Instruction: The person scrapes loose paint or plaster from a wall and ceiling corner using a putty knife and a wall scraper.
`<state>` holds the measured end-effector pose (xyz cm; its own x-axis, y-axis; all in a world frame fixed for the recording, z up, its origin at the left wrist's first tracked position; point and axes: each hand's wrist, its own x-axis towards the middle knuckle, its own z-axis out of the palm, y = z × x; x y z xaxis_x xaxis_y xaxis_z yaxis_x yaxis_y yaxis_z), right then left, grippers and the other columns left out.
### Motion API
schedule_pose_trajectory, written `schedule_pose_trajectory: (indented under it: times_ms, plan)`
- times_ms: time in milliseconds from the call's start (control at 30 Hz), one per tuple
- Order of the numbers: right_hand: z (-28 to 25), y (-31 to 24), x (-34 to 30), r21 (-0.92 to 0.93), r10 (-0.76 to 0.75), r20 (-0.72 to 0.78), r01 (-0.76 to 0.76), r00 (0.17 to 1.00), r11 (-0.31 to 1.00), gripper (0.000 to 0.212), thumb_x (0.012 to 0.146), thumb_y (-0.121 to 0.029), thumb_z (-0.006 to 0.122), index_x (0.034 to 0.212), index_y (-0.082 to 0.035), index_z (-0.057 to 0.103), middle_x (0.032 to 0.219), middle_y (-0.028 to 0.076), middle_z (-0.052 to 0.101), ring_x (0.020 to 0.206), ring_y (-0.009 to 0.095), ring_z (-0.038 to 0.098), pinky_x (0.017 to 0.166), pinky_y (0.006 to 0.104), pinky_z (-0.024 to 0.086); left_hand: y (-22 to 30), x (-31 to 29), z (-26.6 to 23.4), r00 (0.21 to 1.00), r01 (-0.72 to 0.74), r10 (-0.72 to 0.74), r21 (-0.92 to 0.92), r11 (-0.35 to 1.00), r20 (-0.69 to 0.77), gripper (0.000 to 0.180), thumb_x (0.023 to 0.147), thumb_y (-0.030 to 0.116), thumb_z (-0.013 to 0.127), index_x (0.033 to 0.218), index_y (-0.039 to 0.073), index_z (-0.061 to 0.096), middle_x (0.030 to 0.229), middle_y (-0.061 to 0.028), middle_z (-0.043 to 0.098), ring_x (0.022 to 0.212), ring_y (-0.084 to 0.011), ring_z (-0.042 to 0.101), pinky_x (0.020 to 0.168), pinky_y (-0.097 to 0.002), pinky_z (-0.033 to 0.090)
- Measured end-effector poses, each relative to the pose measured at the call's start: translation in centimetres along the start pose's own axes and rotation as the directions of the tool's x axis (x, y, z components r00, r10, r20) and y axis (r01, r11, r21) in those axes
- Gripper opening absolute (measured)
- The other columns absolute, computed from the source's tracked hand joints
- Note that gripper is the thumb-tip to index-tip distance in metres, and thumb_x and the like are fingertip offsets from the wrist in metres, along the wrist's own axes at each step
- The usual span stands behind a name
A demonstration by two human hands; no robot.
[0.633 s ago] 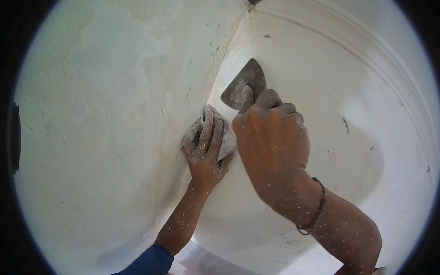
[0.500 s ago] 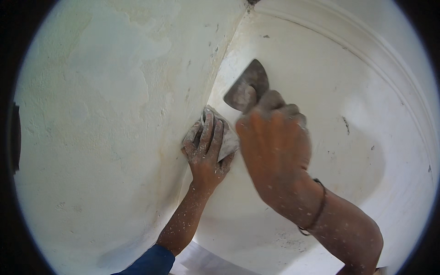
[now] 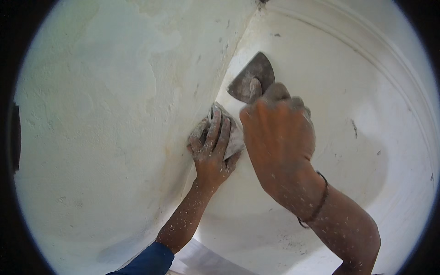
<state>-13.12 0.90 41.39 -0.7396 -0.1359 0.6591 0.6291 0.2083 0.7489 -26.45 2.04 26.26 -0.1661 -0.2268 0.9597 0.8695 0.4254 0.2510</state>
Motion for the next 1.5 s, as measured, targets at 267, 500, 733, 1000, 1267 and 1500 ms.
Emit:
schedule_pose_trajectory:
  times_ms: [267,500,733,1000,1267,1500]
  plan:
    - [0.0,0.1,0.5,0.05,-0.027,-0.052,0.03,0.998,0.998,0.015,0.082,-0.016,0.063,0.079,-0.003,0.07,0.077,0.006,0.059,0.069,0.015,0.064,0.049,0.0242,0.053,-0.4,0.1,0.0,1.0,0.005,-0.005,-0.026,1.0,0.0,0.063,0.074,0.036,0.071,0.13,0.011,0.054,0.142,-0.0092,0.044,0.121,-0.0346,0.042,0.098,-0.0497,0.028]
    - [0.6,0.0,1.4,0.095,0.011,-0.149,0.003,0.989,0.995,0.012,0.079,-0.016,0.067,0.083,-0.005,0.071,0.078,0.007,0.06,0.069,0.017,0.065,0.051,0.0235,0.053,-0.1,0.4,0.3,0.999,0.004,-0.004,-0.007,1.0,-0.032,0.063,0.074,0.034,0.072,0.13,0.011,0.054,0.142,-0.0094,0.045,0.121,-0.0354,0.042,0.098,-0.0498,0.028]
    - [-1.1,0.8,2.0,0.157,-0.061,-0.056,0.069,0.997,0.985,0.011,0.076,-0.013,0.068,0.084,-0.006,0.071,0.082,0.008,0.062,0.072,0.018,0.067,0.054,0.0236,0.055,-0.2,0.6,-0.3,1.0,0.01,-0.01,-0.024,1.0,-0.006,0.063,0.074,0.033,0.072,0.13,0.01,0.054,0.142,-0.0101,0.044,0.119,-0.0355,0.043,0.097,-0.0486,0.03]
    - [-0.3,0.6,2.3,0.117,0.006,-0.092,0.005,0.996,0.993,0.009,0.079,-0.014,0.065,0.082,-0.008,0.071,0.082,0.008,0.062,0.077,0.019,0.067,0.055,0.025,0.055,0.0,0.4,0.0,0.999,-0.02,0.018,-0.029,0.999,-0.047,0.061,0.076,0.034,0.07,0.13,0.01,0.054,0.142,-0.0096,0.044,0.117,-0.0353,0.045,0.096,-0.0473,0.031]
    - [-2.8,1.4,0.9,0.191,-0.126,-0.005,0.125,0.992,0.974,0.009,0.078,-0.014,0.067,0.082,-0.007,0.071,0.083,0.008,0.061,0.074,0.018,0.066,0.056,0.0248,0.055,-0.1,0.4,-2.0,1.0,0.005,-0.005,-0.01,1.0,0.016,0.061,0.075,0.031,0.071,0.129,0.007,0.054,0.143,-0.0112,0.043,0.121,-0.0363,0.042,0.099,-0.0506,0.029]
    - [-2.6,-0.6,0.5,0.159,-0.065,-0.046,0.072,0.997,0.985,0.011,0.076,-0.014,0.069,0.083,-0.007,0.072,0.084,0.01,0.061,0.076,0.019,0.065,0.057,0.0258,0.055,-0.6,-0.1,-3.0,1.0,0.008,-0.008,-0.013,1.0,-0.003,0.061,0.074,0.031,0.072,0.128,0.007,0.055,0.142,-0.011,0.044,0.119,-0.0377,0.044,0.099,-0.0506,0.03]
